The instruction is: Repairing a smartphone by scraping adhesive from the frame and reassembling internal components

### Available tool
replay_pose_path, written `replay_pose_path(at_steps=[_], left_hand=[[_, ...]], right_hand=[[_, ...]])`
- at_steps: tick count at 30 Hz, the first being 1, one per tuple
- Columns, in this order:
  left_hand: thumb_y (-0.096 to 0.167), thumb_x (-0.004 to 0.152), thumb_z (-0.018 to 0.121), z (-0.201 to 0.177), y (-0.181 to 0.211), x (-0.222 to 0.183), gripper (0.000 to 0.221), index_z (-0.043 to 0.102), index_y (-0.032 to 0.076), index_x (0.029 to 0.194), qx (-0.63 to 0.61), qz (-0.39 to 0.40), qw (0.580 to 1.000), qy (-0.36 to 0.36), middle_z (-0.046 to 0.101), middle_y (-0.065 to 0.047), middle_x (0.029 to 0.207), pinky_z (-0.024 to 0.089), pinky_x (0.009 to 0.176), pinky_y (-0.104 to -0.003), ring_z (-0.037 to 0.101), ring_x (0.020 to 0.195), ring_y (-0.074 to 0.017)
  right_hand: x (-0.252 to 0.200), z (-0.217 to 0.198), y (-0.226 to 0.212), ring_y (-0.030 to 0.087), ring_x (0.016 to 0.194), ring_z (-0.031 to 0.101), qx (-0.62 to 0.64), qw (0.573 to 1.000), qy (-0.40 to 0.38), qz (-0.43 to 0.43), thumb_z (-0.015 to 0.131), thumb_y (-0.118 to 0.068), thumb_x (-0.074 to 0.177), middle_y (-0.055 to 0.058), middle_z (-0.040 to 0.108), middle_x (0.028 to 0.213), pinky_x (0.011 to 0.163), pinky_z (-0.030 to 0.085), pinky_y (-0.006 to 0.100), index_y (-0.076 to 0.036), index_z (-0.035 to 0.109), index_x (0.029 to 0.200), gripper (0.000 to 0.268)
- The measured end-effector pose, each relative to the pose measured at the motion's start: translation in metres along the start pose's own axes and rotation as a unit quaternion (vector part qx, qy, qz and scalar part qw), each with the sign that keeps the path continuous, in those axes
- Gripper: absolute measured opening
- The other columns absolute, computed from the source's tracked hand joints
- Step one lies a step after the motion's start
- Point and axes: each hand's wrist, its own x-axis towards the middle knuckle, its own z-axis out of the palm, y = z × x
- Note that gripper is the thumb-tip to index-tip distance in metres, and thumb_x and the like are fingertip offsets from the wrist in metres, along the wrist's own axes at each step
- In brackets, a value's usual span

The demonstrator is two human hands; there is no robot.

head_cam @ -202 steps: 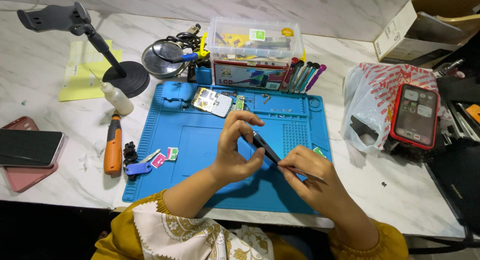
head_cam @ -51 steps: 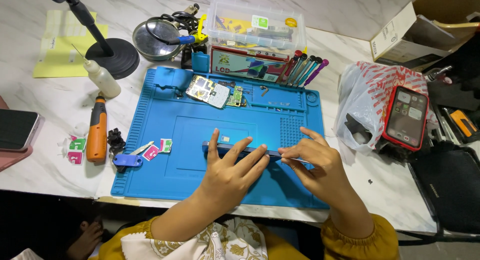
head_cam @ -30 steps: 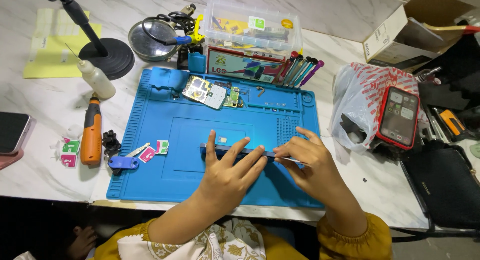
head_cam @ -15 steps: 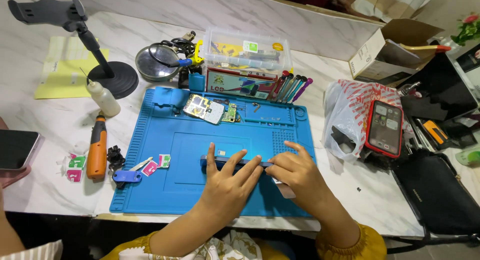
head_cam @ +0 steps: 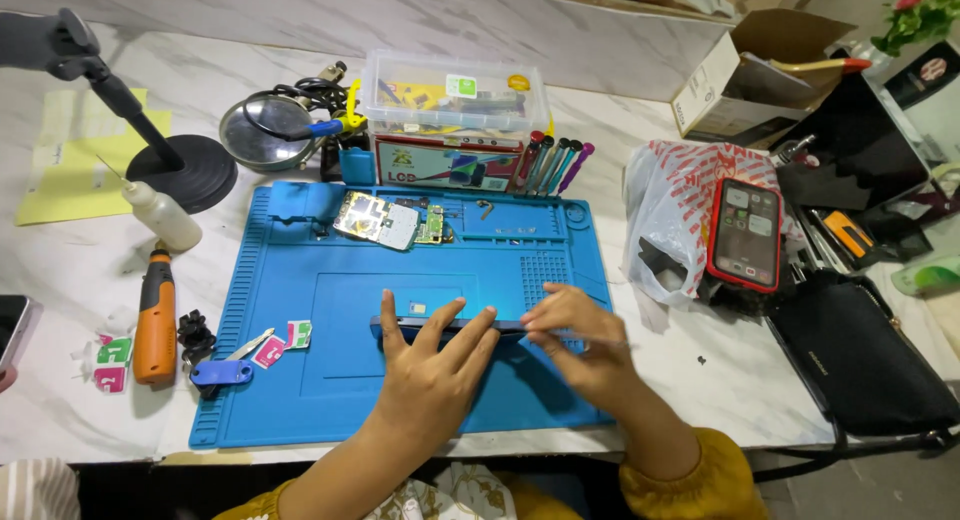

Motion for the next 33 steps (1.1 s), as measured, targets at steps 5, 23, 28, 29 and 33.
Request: replay_pose_path(at_steps=[5,23,28,29,33], left_hand=[[0.01,0.102,0.059,0.001,0.001,-0.003,0.019,0.076,0.013,0.111,-0.009,-0.003,1.0,-0.013,0.072,-0.003,0.128,0.015,0.106,-0.084,0.066,0.117,-0.0362],[0.009,0.102,0.058,0.0,-0.002,-0.003,0.021,0.075,0.011,0.112,-0.027,0.002,0.999,-0.018,0.071,-0.003,0.13,0.011,0.107,-0.084,0.065,0.119,-0.0373],[0.01,0.103,0.06,0.0,-0.002,-0.004,0.018,0.075,0.012,0.112,-0.022,0.006,0.999,-0.025,0.071,-0.003,0.13,0.012,0.106,-0.084,0.064,0.12,-0.0362],[0.01,0.103,0.059,0.001,-0.002,-0.004,0.019,0.075,0.012,0.112,-0.021,0.005,1.0,-0.021,0.071,-0.003,0.131,0.012,0.107,-0.084,0.065,0.12,-0.0369],[0.009,0.103,0.058,0.0,-0.002,-0.003,0.02,0.076,0.012,0.112,-0.015,0.005,1.0,-0.015,0.072,-0.003,0.131,0.012,0.108,-0.083,0.066,0.119,-0.0369]], right_hand=[[-0.012,-0.019,0.022,0.019,0.094,0.072,0.068,0.995,0.025,0.075,0.072,-0.011,0.095,0.004,0.073,0.096,0.11,0.049,0.044,-0.014,0.067,0.099,0.007],[0.002,-0.017,0.006,0.016,0.082,0.07,-0.066,0.997,-0.04,0.02,0.08,-0.012,0.088,-0.001,0.072,0.084,0.104,0.046,0.045,-0.013,0.07,0.086,0.01],[0.003,-0.014,0.003,0.015,0.076,0.066,-0.099,0.993,-0.062,0.022,0.077,-0.01,0.09,-0.002,0.07,0.081,0.105,0.043,0.045,-0.014,0.069,0.087,0.01],[0.001,-0.014,0.007,0.015,0.076,0.067,-0.091,0.993,-0.061,0.035,0.078,-0.011,0.09,-0.002,0.071,0.081,0.106,0.043,0.046,-0.014,0.068,0.086,0.011],[-0.003,-0.013,0.012,0.015,0.076,0.067,-0.05,0.994,-0.07,0.071,0.076,-0.012,0.091,-0.001,0.071,0.082,0.109,0.041,0.047,-0.015,0.066,0.084,0.013]])
